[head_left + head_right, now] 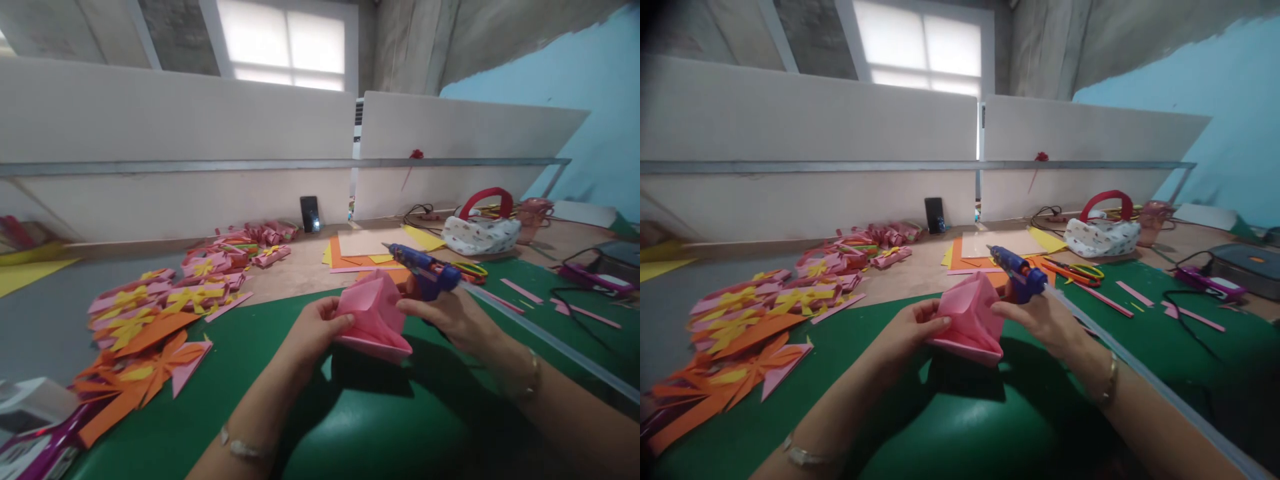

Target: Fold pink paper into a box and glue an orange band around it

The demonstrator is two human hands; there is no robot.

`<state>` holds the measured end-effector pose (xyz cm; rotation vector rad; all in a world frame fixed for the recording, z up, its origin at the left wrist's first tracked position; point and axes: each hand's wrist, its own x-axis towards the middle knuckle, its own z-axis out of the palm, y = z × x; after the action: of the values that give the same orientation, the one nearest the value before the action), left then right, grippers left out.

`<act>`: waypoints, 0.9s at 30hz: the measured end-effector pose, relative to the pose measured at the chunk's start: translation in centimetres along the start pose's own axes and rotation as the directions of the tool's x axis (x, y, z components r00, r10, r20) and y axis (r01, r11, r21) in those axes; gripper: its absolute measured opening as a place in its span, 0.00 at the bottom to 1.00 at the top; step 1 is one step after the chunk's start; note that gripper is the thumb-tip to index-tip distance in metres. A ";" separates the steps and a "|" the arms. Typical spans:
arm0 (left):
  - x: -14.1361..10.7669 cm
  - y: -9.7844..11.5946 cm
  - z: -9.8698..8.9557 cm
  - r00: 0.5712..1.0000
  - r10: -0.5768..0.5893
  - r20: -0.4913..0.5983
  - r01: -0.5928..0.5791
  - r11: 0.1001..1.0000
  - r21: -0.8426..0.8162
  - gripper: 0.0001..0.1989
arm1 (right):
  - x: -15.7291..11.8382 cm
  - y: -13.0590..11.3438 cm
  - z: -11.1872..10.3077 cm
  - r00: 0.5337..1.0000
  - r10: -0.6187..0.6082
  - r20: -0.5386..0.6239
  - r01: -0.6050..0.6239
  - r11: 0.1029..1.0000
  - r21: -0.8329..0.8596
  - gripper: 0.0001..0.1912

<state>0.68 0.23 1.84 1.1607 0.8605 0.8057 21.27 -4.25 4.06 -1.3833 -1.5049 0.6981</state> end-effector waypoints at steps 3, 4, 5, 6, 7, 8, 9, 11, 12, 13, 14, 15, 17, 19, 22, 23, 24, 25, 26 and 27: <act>0.0 0.1 0.3 1.000 -0.005 0.030 0.005 1.000 0.021 0.19 | 0.2 -0.4 1.4 0.998 -0.009 -0.063 0.002 0.994 -0.112 0.08; 0.0 0.1 0.3 0.999 -0.005 0.037 0.004 1.000 0.022 0.19 | 0.3 -0.5 1.7 0.996 0.000 -0.088 -0.012 0.992 -0.128 0.07; -0.1 0.2 0.4 0.999 -0.001 0.041 0.000 1.000 0.021 0.19 | 0.3 -0.5 1.9 0.993 0.020 -0.113 -0.035 0.990 -0.135 0.06; -0.1 0.2 0.5 0.999 0.005 0.050 -0.006 1.000 0.019 0.19 | 0.4 -0.5 2.1 0.991 0.042 -0.124 -0.059 0.989 -0.138 0.06; -0.1 0.3 0.5 0.998 0.010 0.062 -0.011 1.000 0.014 0.20 | 0.5 -0.4 2.1 0.989 0.062 -0.131 -0.080 0.987 -0.137 0.06; -0.2 0.4 0.6 0.997 0.009 0.078 -0.010 1.000 0.006 0.20 | 0.5 -0.4 2.1 0.988 0.078 -0.136 -0.097 0.987 -0.132 0.07; -0.3 0.4 0.6 0.995 0.003 0.097 -0.003 1.000 -0.006 0.21 | 0.6 -0.4 2.1 0.986 0.089 -0.139 -0.107 0.986 -0.129 0.07; -0.4 0.5 0.6 0.992 -0.022 0.124 0.026 0.999 -0.030 0.22 | 0.7 -0.4 2.0 0.987 0.095 -0.133 -0.112 0.985 -0.128 0.08; -0.4 0.5 0.6 0.991 -0.038 0.129 0.043 0.998 -0.036 0.22 | 0.8 -0.4 2.0 0.986 0.098 -0.132 -0.115 0.985 -0.128 0.08; -0.4 0.4 0.5 0.990 -0.055 0.126 0.060 0.998 -0.036 0.22 | 0.8 -0.5 2.0 0.986 0.104 -0.132 -0.122 0.984 -0.134 0.08; -0.3 0.3 0.5 0.991 -0.069 0.117 0.073 0.997 -0.031 0.21 | 0.9 -0.6 2.0 0.985 0.113 -0.128 -0.132 0.980 -0.148 0.07; -0.2 0.2 0.4 0.992 -0.077 0.103 0.080 0.997 -0.023 0.20 | 0.9 -0.8 2.0 0.985 0.122 -0.123 -0.141 0.976 -0.165 0.07; 0.1 -0.2 0.3 0.995 -0.082 0.062 0.081 0.996 0.024 0.17 | 1.0 -1.2 2.2 0.987 0.127 -0.099 -0.143 0.972 -0.187 0.06; 0.5 -0.6 0.1 0.997 -0.070 0.023 0.067 0.992 0.105 0.13 | 1.0 -1.6 2.5 0.993 0.101 -0.066 -0.111 0.978 -0.174 0.06; 0.8 -0.8 0.0 0.999 -0.052 0.003 0.050 0.974 0.221 0.08 | 1.2 -1.8 2.8 0.997 0.050 -0.063 -0.060 0.984 -0.170 0.06; 0.8 -0.8 0.0 0.999 -0.047 0.009 0.044 0.970 0.241 0.08 | 1.2 -1.7 2.8 0.997 0.035 -0.070 -0.048 0.981 -0.189 0.06; 0.7 -0.6 0.0 0.999 -0.043 0.024 0.035 0.967 0.252 0.08 | 1.3 -1.6 2.9 0.997 0.020 -0.080 -0.036 0.977 -0.210 0.06; 0.5 -0.4 0.0 0.998 -0.037 0.047 0.023 0.966 0.258 0.07 | 1.3 -1.4 2.9 0.996 0.007 -0.087 -0.026 0.974 -0.226 0.06; 0.3 -0.2 0.1 0.997 -0.030 0.077 0.009 0.965 0.263 0.06 | 1.3 -1.2 3.0 0.995 -0.003 -0.095 -0.019 0.972 -0.232 0.06; 0.1 0.0 0.1 0.993 -0.026 0.113 -0.006 0.962 0.271 0.05 | 1.3 -0.9 3.0 0.995 -0.008 -0.103 -0.016 0.973 -0.228 0.06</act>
<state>0.76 0.26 1.89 1.4290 0.8982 0.6171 18.30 -2.63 4.02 -1.5706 -1.5363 0.4572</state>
